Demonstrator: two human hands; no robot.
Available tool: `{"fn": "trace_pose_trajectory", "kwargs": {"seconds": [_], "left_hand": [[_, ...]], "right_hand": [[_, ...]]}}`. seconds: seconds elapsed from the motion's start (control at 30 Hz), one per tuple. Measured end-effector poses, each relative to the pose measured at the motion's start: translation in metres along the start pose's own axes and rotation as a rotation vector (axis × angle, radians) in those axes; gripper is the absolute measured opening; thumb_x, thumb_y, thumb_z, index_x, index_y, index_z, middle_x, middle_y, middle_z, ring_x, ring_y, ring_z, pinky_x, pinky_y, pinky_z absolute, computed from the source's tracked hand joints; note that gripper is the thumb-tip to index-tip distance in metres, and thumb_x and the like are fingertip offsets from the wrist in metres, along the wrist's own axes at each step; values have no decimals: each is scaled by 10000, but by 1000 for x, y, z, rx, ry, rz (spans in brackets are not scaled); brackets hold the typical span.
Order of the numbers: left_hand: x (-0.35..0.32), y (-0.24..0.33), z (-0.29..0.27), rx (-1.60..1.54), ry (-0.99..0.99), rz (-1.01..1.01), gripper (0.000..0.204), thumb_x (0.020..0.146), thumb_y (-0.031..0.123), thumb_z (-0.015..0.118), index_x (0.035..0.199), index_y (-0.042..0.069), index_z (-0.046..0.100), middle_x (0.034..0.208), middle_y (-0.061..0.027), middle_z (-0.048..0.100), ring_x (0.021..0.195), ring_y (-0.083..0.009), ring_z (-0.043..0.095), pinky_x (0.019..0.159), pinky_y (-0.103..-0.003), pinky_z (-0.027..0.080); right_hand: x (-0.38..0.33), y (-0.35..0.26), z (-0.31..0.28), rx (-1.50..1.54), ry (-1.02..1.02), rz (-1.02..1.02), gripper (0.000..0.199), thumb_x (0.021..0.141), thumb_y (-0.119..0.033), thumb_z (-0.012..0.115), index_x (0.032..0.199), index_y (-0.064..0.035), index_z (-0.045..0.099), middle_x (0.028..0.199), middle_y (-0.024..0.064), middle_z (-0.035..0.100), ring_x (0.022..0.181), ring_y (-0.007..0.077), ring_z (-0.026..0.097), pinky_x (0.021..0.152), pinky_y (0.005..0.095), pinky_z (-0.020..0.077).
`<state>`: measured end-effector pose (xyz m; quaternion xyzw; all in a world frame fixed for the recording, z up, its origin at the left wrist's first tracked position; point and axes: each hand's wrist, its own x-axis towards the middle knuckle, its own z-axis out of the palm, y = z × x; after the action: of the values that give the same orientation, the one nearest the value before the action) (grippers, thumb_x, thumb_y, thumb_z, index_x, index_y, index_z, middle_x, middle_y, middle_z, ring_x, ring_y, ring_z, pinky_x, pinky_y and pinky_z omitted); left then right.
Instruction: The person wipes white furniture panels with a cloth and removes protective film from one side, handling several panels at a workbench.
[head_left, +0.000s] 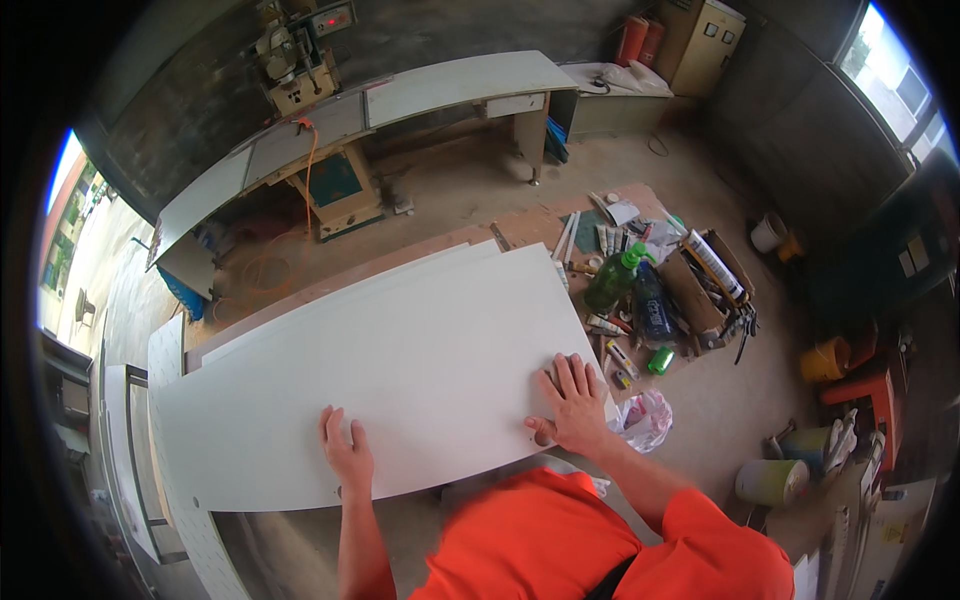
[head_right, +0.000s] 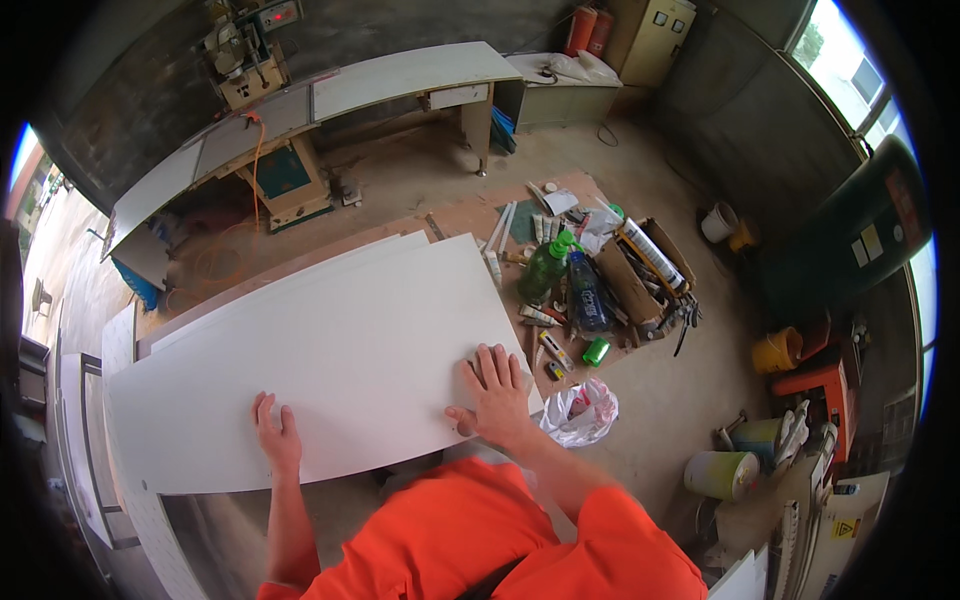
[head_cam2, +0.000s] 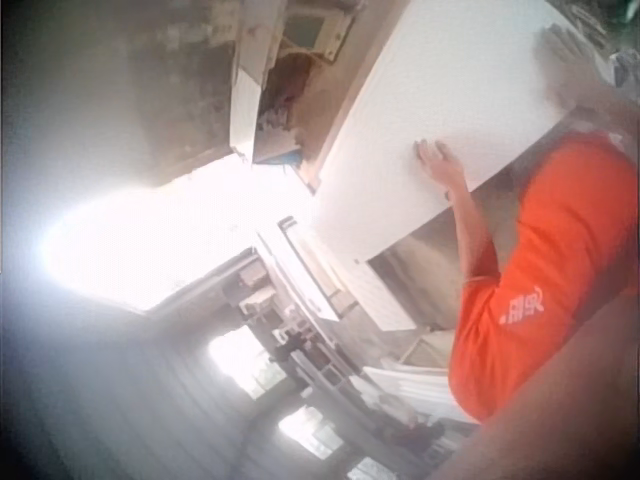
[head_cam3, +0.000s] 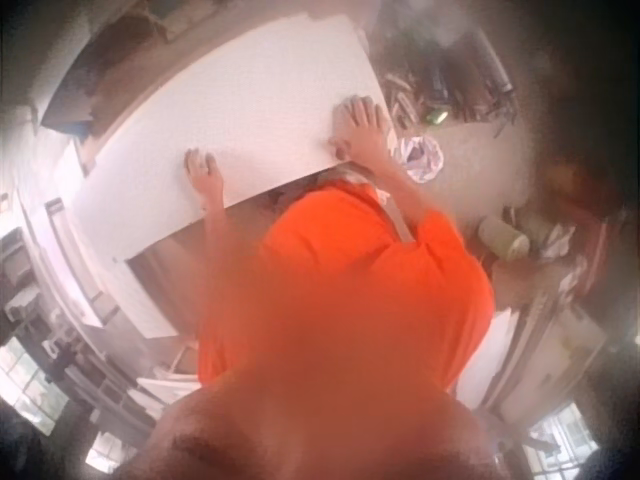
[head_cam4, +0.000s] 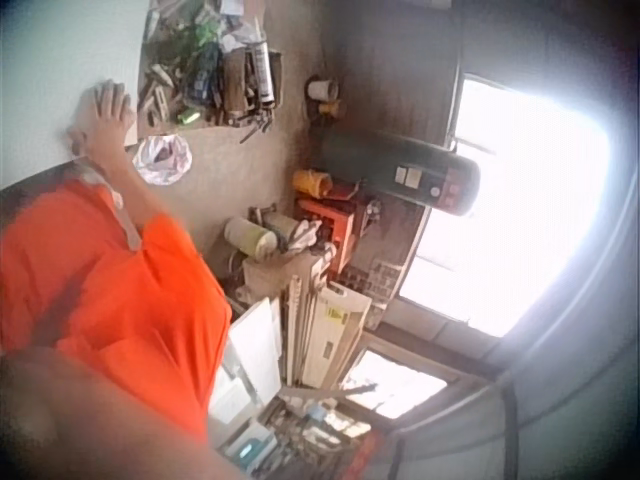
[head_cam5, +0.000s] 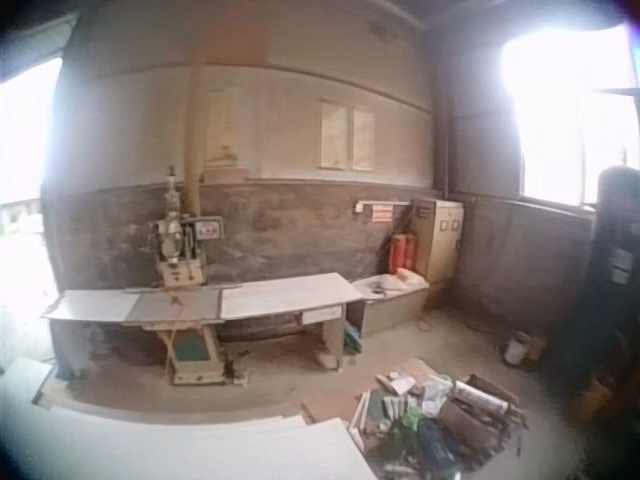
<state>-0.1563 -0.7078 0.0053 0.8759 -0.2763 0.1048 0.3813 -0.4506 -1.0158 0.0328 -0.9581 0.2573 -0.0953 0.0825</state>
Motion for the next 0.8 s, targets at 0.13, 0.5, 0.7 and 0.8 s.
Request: {"fn": "trace_pose_trajectory", "kwargs": {"seconds": [0.13, 0.5, 0.7, 0.8], "left_hand": [[7, -19, -3, 194, -27, -8, 389, 949, 118, 681, 1304, -14, 597, 1437, -233, 562, 1379, -439, 477, 1143, -524, 390], [6, -22, -1, 262, -63, -44, 406, 943, 173, 682, 1294, -12, 597, 1468, -216, 549, 1403, -436, 461, 1177, -540, 344], [16, -12, 5, 266, -70, 2, 395, 941, 163, 669, 1291, -4, 597, 1465, -216, 550, 1404, -441, 459, 1177, -547, 340], [15, -11, 4, 254, -75, 6, 394, 940, 163, 665, 1292, -1, 597, 1464, -214, 551, 1403, -441, 461, 1174, -551, 339]], "right_hand": [[70, 13, 20, 30, 82, 33, 926, 929, -660, 623, 1553, -7, 422, 1624, 273, 350, 1514, 505, 285, 1250, 597, 209], [158, 45, 35, 7, -35, 260, 959, 973, -631, 566, 1596, 54, 316, 1689, 266, 258, 1585, 425, 191, 1293, 504, 169], [225, 58, 32, 53, 34, 302, 1031, 941, -676, 584, 1599, 66, 299, 1689, 267, 259, 1593, 410, 183, 1299, 481, 159], [241, 62, 34, 89, 18, 310, 1053, 938, -689, 582, 1608, 65, 278, 1696, 261, 247, 1600, 403, 168, 1301, 480, 154]]}}
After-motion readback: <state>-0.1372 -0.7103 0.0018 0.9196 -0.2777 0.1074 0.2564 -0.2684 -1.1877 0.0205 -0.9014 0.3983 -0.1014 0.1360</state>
